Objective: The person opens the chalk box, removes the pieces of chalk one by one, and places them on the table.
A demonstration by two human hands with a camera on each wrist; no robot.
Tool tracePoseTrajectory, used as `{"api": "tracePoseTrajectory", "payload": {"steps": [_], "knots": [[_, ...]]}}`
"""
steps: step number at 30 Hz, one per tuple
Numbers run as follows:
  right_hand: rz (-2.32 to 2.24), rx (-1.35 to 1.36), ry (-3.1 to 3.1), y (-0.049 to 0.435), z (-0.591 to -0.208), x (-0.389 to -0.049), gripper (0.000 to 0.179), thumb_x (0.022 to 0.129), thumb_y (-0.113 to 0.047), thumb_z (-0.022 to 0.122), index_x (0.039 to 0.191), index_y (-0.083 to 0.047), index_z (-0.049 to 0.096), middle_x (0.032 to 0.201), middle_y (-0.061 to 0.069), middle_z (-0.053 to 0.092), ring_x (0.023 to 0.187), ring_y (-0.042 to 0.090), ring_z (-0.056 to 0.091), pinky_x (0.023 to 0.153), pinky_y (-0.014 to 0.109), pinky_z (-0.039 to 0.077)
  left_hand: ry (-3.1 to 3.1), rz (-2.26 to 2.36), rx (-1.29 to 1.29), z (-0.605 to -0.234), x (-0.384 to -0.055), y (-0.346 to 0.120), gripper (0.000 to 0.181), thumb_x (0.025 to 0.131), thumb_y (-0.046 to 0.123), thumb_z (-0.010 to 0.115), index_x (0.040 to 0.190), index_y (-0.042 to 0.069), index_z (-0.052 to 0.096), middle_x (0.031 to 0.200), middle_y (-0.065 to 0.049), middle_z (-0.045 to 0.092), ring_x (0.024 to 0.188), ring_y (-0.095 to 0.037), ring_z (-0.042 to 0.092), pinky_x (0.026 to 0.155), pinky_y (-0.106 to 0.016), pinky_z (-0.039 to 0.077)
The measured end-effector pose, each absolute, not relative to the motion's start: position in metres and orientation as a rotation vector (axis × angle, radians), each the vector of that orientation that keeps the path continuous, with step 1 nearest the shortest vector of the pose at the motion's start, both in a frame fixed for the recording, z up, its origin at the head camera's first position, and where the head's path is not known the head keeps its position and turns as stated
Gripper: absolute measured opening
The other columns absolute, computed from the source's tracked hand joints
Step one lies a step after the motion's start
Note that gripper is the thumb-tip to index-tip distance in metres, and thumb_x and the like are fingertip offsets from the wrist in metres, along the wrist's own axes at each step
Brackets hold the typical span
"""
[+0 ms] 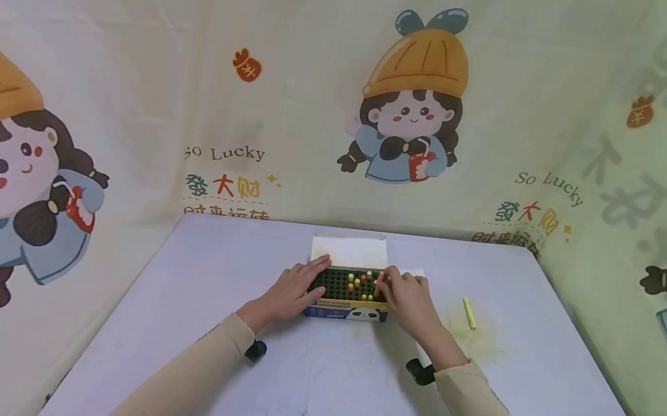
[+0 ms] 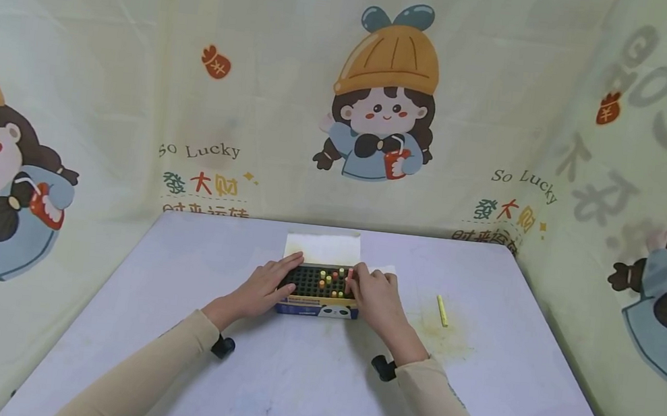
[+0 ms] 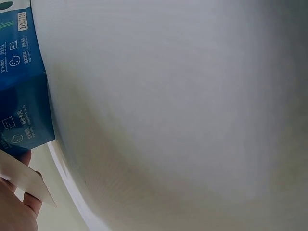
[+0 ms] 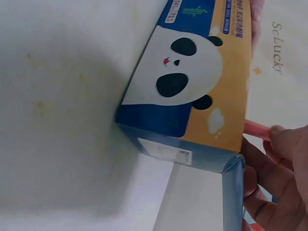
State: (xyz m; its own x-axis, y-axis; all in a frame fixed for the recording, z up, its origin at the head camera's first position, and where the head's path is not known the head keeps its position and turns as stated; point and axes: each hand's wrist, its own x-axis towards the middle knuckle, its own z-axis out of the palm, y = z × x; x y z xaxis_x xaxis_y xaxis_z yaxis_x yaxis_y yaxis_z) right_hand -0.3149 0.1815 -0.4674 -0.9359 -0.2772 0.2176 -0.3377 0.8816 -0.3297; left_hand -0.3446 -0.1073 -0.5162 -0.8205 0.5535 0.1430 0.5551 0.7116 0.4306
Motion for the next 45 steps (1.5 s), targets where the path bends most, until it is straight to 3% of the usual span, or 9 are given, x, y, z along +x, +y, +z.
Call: {"api": "tracePoseTrajectory", "payload": {"steps": [5,10,18,20,23,27,38,45], "knots": [[0.689,0.470,-2.798,0.180,-0.461,-0.313,0.008,0.110,-0.020,0.053,0.110,-0.014,0.058,0.091,-0.009,0.075,0.083,0.017,0.067,0.108,0.065,0.035,-2.900,-0.746,-0.935,-0.516,-0.344,-0.107,0.066,0.111,0.046,0.040,0.168,0.022,0.017,0.175,0.005,0.013,0.146,-0.039,0.038,0.112,-0.064,0.031],[0.762,0.386,-2.717,0.182,-0.454,-0.312,0.011,0.109,-0.023,0.054,0.111,-0.012,0.058,0.094,-0.001,0.077,0.069,0.011,0.058,0.106,0.065,0.035,-2.903,-0.756,-0.930,-0.518,-0.345,-0.107,0.066,0.111,0.048,0.039,0.168,0.025,0.015,0.175,0.007,0.011,0.147,-0.038,0.037,0.112,-0.064,0.031],[0.854,0.257,-2.669,0.199,-0.444,-0.312,0.029,0.107,-0.025,0.059,0.128,-0.006,0.058,0.101,0.007,0.077,0.078,0.019,0.060,0.107,0.062,0.032,-2.908,-0.766,-0.933,-0.518,-0.345,-0.106,0.066,0.111,0.050,0.038,0.168,0.027,0.014,0.175,0.009,0.010,0.148,-0.037,0.036,0.112,-0.063,0.031],[0.853,0.238,-2.638,0.207,-0.444,-0.314,0.031,0.107,-0.024,0.060,0.131,-0.005,0.059,0.102,0.008,0.077,0.077,0.019,0.061,0.101,0.057,0.036,-2.899,-0.766,-0.937,-0.519,-0.346,-0.106,0.066,0.111,0.050,0.038,0.168,0.026,0.014,0.175,0.009,0.010,0.147,-0.037,0.037,0.112,-0.063,0.031],[0.853,0.238,-2.556,0.219,-0.443,-0.316,0.029,0.105,-0.020,0.061,0.128,-0.002,0.065,0.102,0.010,0.076,0.073,0.019,0.061,0.082,0.043,0.046,-2.886,-0.763,-0.938,-0.520,-0.346,-0.106,0.066,0.111,0.050,0.038,0.168,0.025,0.015,0.175,0.008,0.011,0.146,-0.038,0.038,0.111,-0.063,0.032],[0.902,0.203,-2.463,0.236,-0.441,-0.317,0.025,0.103,-0.018,0.064,0.120,-0.002,0.071,0.103,0.012,0.076,0.073,0.020,0.062,0.057,0.028,0.043,-2.876,-0.781,-0.938,-0.520,-0.345,-0.107,0.066,0.111,0.050,0.038,0.168,0.024,0.017,0.175,0.007,0.013,0.146,-0.039,0.038,0.111,-0.064,0.031],[1.055,-0.124,-2.494,0.285,-0.431,-0.307,0.029,0.101,-0.034,0.068,0.116,-0.010,0.072,0.104,0.012,0.075,0.086,0.023,0.062,0.063,0.026,0.044,-2.879,-0.789,-0.935,-0.518,-0.344,-0.106,0.066,0.111,0.050,0.037,0.168,0.024,0.016,0.175,0.007,0.013,0.147,-0.041,0.037,0.113,-0.066,0.030],[1.028,-0.245,-2.606,0.309,-0.444,-0.308,0.036,0.101,-0.037,0.068,0.118,-0.006,0.071,0.111,0.018,0.074,0.098,0.033,0.065,0.077,0.038,0.041,-2.881,-0.788,-0.937,-0.518,-0.345,-0.106,0.066,0.111,0.049,0.038,0.168,0.022,0.017,0.175,0.005,0.013,0.145,-0.042,0.038,0.111,-0.067,0.031]]}}
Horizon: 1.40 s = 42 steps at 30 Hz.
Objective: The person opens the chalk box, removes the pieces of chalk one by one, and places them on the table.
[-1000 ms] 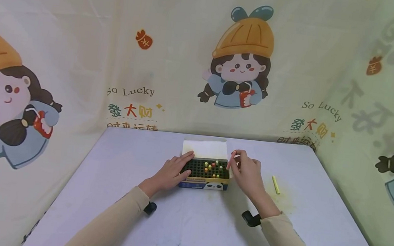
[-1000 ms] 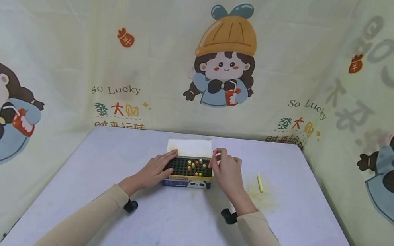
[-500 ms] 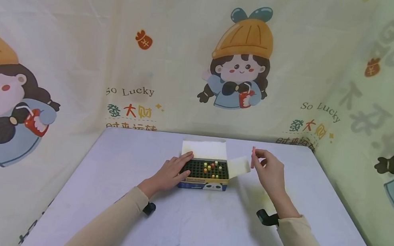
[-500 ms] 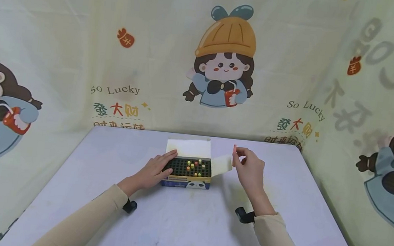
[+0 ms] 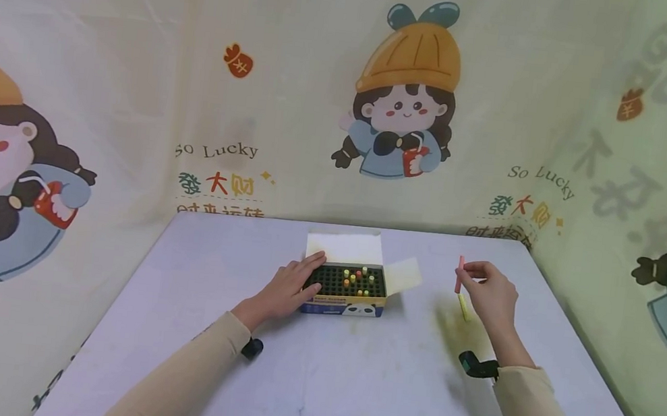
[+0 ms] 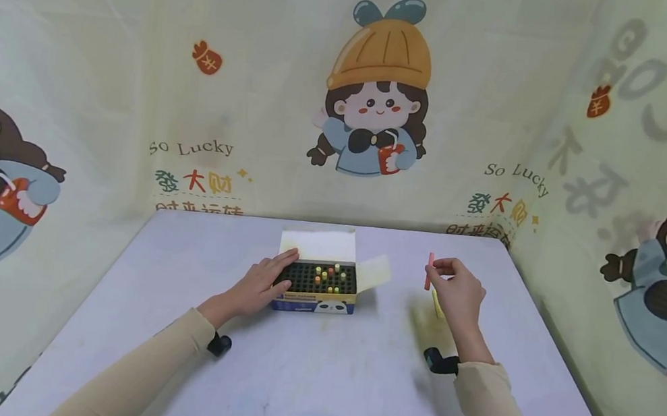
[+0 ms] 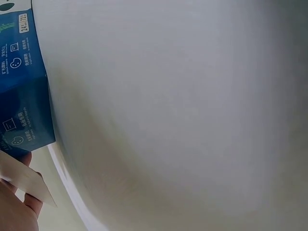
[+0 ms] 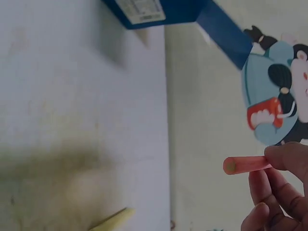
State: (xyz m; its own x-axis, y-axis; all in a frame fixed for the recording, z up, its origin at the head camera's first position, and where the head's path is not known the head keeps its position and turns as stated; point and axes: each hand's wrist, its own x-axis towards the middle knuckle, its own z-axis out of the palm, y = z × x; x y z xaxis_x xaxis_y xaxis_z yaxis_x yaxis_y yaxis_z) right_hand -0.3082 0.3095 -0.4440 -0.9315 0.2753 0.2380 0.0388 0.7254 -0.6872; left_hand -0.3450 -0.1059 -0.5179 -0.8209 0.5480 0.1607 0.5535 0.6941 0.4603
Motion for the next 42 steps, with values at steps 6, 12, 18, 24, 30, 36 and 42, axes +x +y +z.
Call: {"api": "tracePoseTrajectory", "payload": {"steps": [6,12,18,24,30,36,42], "knots": [[1.090,-0.326,-2.679,0.322,-0.460,-0.314,0.040,0.101,-0.040,0.066,0.119,-0.004,0.071,0.114,0.020,0.072,0.103,0.034,0.062,0.076,0.038,0.041,-2.877,-0.789,-0.919,-0.517,-0.347,-0.106,0.066,0.111,0.049,0.038,0.168,0.022,0.018,0.175,0.005,0.014,0.145,-0.042,0.038,0.111,-0.067,0.031],[1.106,-0.398,-2.724,0.332,-0.480,-0.320,0.041,0.100,-0.039,0.067,0.119,-0.003,0.071,0.110,0.019,0.072,0.102,0.034,0.061,0.077,0.038,0.038,-2.875,-0.775,-0.908,-0.517,-0.348,-0.106,0.067,0.111,0.051,0.037,0.168,0.023,0.017,0.175,0.006,0.013,0.145,-0.042,0.038,0.111,-0.068,0.031],[1.090,-0.423,-2.792,0.339,-0.501,-0.318,0.041,0.099,-0.036,0.067,0.120,-0.001,0.069,0.112,0.020,0.073,0.102,0.037,0.063,0.083,0.048,0.038,-2.870,-0.790,-0.916,-0.521,-0.346,-0.105,0.066,0.111,0.050,0.038,0.168,0.023,0.017,0.175,0.006,0.013,0.146,-0.043,0.038,0.111,-0.069,0.030],[1.047,-0.431,-2.795,0.342,-0.513,-0.317,0.038,0.099,-0.035,0.067,0.116,0.000,0.070,0.110,0.021,0.073,0.100,0.039,0.063,0.089,0.058,0.034,-2.869,-0.798,-0.913,-0.521,-0.343,-0.104,0.067,0.111,0.050,0.039,0.168,0.022,0.018,0.174,0.006,0.014,0.144,-0.041,0.040,0.111,-0.067,0.032],[1.027,-0.444,-2.804,0.342,-0.517,-0.317,0.036,0.098,-0.037,0.067,0.112,-0.004,0.070,0.088,0.010,0.074,0.089,0.032,0.062,0.092,0.060,0.031,-2.849,-0.789,-0.917,-0.523,-0.344,-0.104,0.067,0.111,0.051,0.038,0.168,0.023,0.018,0.174,0.006,0.015,0.142,-0.040,0.042,0.110,-0.065,0.034],[0.973,-0.476,-2.819,0.343,-0.522,-0.320,0.032,0.096,-0.030,0.065,0.113,-0.003,0.070,0.105,0.016,0.072,0.091,0.032,0.061,0.085,0.053,0.035,-2.840,-0.789,-0.920,-0.524,-0.344,-0.104,0.067,0.111,0.050,0.038,0.168,0.023,0.018,0.174,0.007,0.014,0.141,-0.041,0.042,0.109,-0.066,0.034],[0.990,-0.495,-2.812,0.342,-0.520,-0.318,0.033,0.093,-0.027,0.068,0.114,-0.001,0.069,0.107,0.019,0.071,0.090,0.032,0.062,0.072,0.039,0.038,-2.851,-0.803,-0.931,-0.521,-0.344,-0.106,0.067,0.111,0.050,0.038,0.168,0.023,0.018,0.174,0.007,0.014,0.143,-0.041,0.041,0.110,-0.067,0.033]]}}
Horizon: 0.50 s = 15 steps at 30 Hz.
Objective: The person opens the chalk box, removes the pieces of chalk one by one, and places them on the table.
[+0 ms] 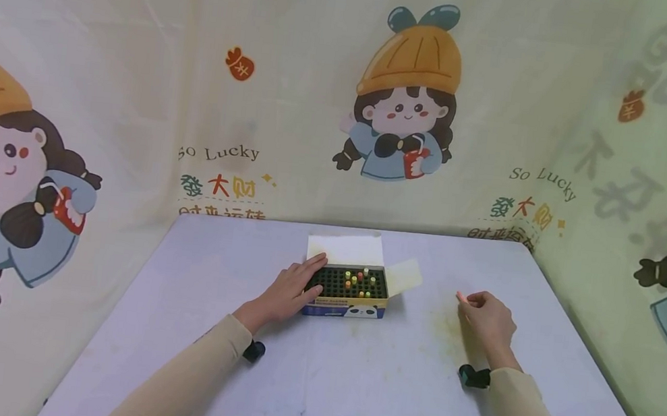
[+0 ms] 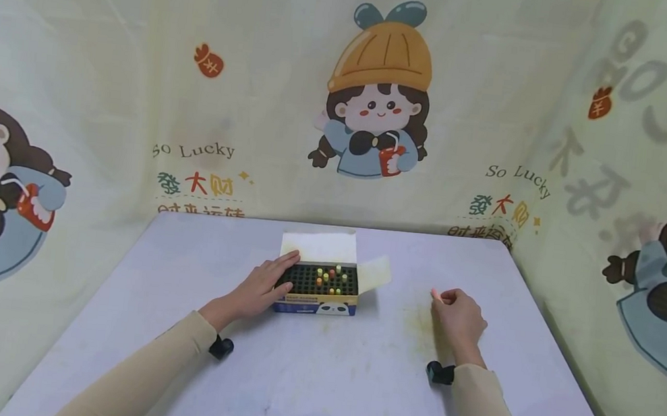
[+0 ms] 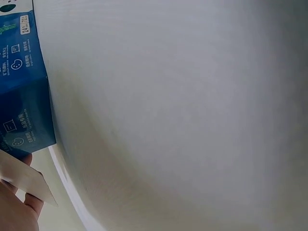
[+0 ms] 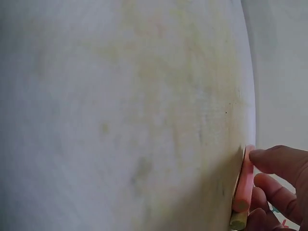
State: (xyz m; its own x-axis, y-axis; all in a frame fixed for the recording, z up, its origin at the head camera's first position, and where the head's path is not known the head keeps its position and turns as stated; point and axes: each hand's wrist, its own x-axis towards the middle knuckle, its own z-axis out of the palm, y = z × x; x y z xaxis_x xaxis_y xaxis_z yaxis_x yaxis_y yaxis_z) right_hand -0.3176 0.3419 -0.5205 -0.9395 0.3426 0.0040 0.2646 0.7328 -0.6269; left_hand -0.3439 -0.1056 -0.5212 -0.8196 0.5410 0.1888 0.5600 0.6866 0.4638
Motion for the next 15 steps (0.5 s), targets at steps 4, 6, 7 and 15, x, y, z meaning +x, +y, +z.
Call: {"api": "tracePoseTrajectory", "payload": {"steps": [4,6,7,15], "knots": [[0.997,-0.480,-2.809,0.3412,-0.5189,-0.3159,0.033,0.093,-0.027,0.069,0.114,-0.001,0.069,0.107,0.020,0.071,0.090,0.032,0.063,0.072,0.039,0.039,-2.852,-0.804,-0.939,-0.5201,-0.3451,-0.1064,0.067,0.111,0.050,0.039,0.168,0.023,0.018,0.174,0.006,0.014,0.142,-0.041,0.041,0.110,-0.065,0.034],[1.011,-0.473,-2.816,0.3421,-0.5186,-0.3161,0.034,0.093,-0.026,0.068,0.115,0.000,0.068,0.108,0.020,0.071,0.091,0.032,0.063,0.072,0.039,0.040,-2.859,-0.794,-0.938,-0.5205,-0.3459,-0.1068,0.067,0.111,0.051,0.038,0.168,0.024,0.017,0.175,0.006,0.013,0.142,-0.040,0.042,0.110,-0.065,0.034],[1.022,-0.473,-2.818,0.3424,-0.5183,-0.3160,0.034,0.093,-0.025,0.068,0.115,0.000,0.068,0.109,0.021,0.070,0.091,0.032,0.062,0.072,0.038,0.040,-2.857,-0.794,-0.940,-0.5206,-0.3460,-0.1070,0.067,0.111,0.051,0.038,0.168,0.024,0.017,0.174,0.006,0.014,0.141,-0.040,0.042,0.109,-0.064,0.035],[1.058,-0.480,-2.826,0.3491,-0.5194,-0.3179,0.036,0.095,-0.025,0.066,0.119,0.003,0.066,0.110,0.022,0.069,0.090,0.032,0.061,0.070,0.034,0.042,-2.843,-0.796,-0.950,-0.5228,-0.3469,-0.1070,0.066,0.111,0.050,0.038,0.168,0.023,0.018,0.174,0.006,0.014,0.141,-0.040,0.043,0.108,-0.065,0.036]]}}
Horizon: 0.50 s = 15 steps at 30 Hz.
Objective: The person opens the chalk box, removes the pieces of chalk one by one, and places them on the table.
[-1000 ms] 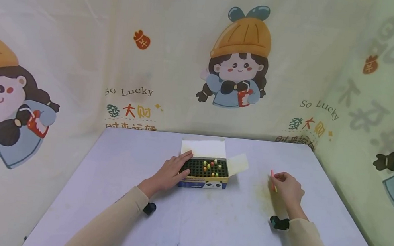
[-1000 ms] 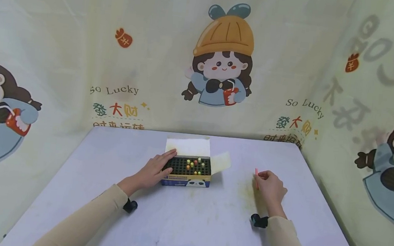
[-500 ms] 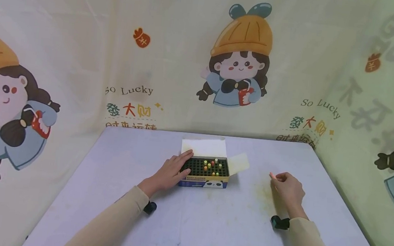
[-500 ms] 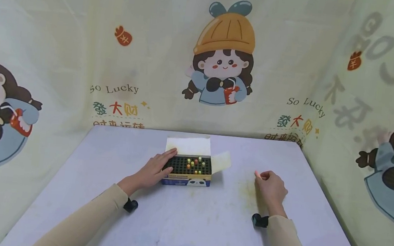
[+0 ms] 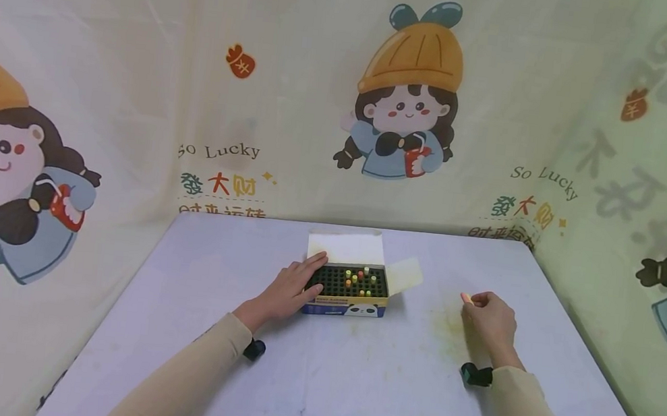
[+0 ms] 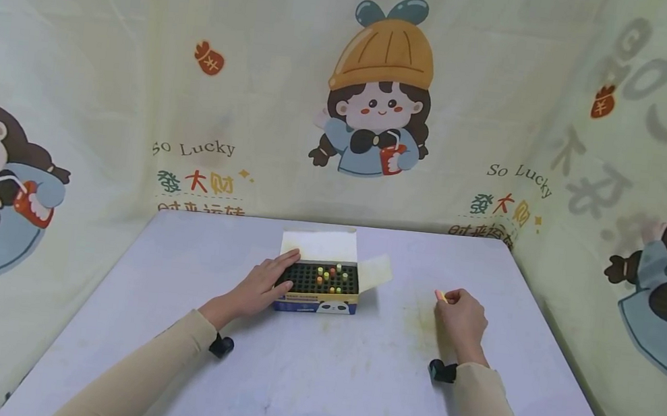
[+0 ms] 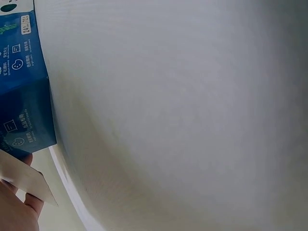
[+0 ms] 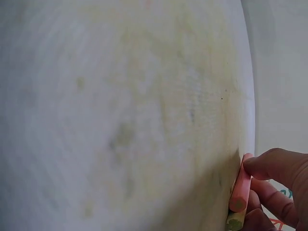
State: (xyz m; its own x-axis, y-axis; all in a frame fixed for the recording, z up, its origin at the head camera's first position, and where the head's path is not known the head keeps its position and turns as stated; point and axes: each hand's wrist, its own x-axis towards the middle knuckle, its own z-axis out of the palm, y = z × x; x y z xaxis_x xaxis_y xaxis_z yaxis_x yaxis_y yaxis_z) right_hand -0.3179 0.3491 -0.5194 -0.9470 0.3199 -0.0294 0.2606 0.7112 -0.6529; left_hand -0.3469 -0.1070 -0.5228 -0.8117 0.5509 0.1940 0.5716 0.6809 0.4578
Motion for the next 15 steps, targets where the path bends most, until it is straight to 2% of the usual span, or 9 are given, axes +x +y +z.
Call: {"api": "tracePoseTrajectory", "payload": {"steps": [5,8,12,15], "knots": [[1.049,-0.463,-2.819,0.3514,-0.5216,-0.3205,0.037,0.094,-0.023,0.065,0.119,0.004,0.065,0.108,0.021,0.069,0.088,0.030,0.061,0.067,0.031,0.043,-2.845,-0.796,-0.944,-0.5217,-0.3464,-0.1066,0.067,0.111,0.050,0.039,0.168,0.022,0.018,0.174,0.006,0.015,0.140,-0.040,0.043,0.108,-0.064,0.035],[1.032,-0.477,-2.824,0.3514,-0.5216,-0.3205,0.037,0.094,-0.023,0.066,0.119,0.004,0.065,0.109,0.021,0.069,0.089,0.032,0.062,0.070,0.035,0.044,-2.854,-0.802,-0.944,-0.5207,-0.3463,-0.1062,0.067,0.111,0.049,0.039,0.168,0.022,0.018,0.174,0.006,0.014,0.140,-0.040,0.043,0.108,-0.064,0.035],[0.958,-0.499,-2.845,0.3492,-0.5204,-0.3200,0.040,0.095,-0.028,0.066,0.121,0.002,0.064,0.113,0.022,0.068,0.096,0.037,0.062,0.085,0.053,0.038,-2.867,-0.803,-0.946,-0.5201,-0.3460,-0.1058,0.067,0.111,0.049,0.038,0.168,0.023,0.017,0.175,0.006,0.013,0.141,-0.040,0.042,0.109,-0.063,0.035],[0.923,-0.494,-2.842,0.3449,-0.5176,-0.3207,0.043,0.097,-0.033,0.066,0.123,0.001,0.063,0.116,0.023,0.067,0.100,0.039,0.061,0.090,0.064,0.030,-2.870,-0.796,-0.943,-0.5206,-0.3456,-0.1058,0.066,0.111,0.049,0.038,0.168,0.023,0.016,0.175,0.006,0.013,0.141,-0.039,0.042,0.109,-0.063,0.035]]}}
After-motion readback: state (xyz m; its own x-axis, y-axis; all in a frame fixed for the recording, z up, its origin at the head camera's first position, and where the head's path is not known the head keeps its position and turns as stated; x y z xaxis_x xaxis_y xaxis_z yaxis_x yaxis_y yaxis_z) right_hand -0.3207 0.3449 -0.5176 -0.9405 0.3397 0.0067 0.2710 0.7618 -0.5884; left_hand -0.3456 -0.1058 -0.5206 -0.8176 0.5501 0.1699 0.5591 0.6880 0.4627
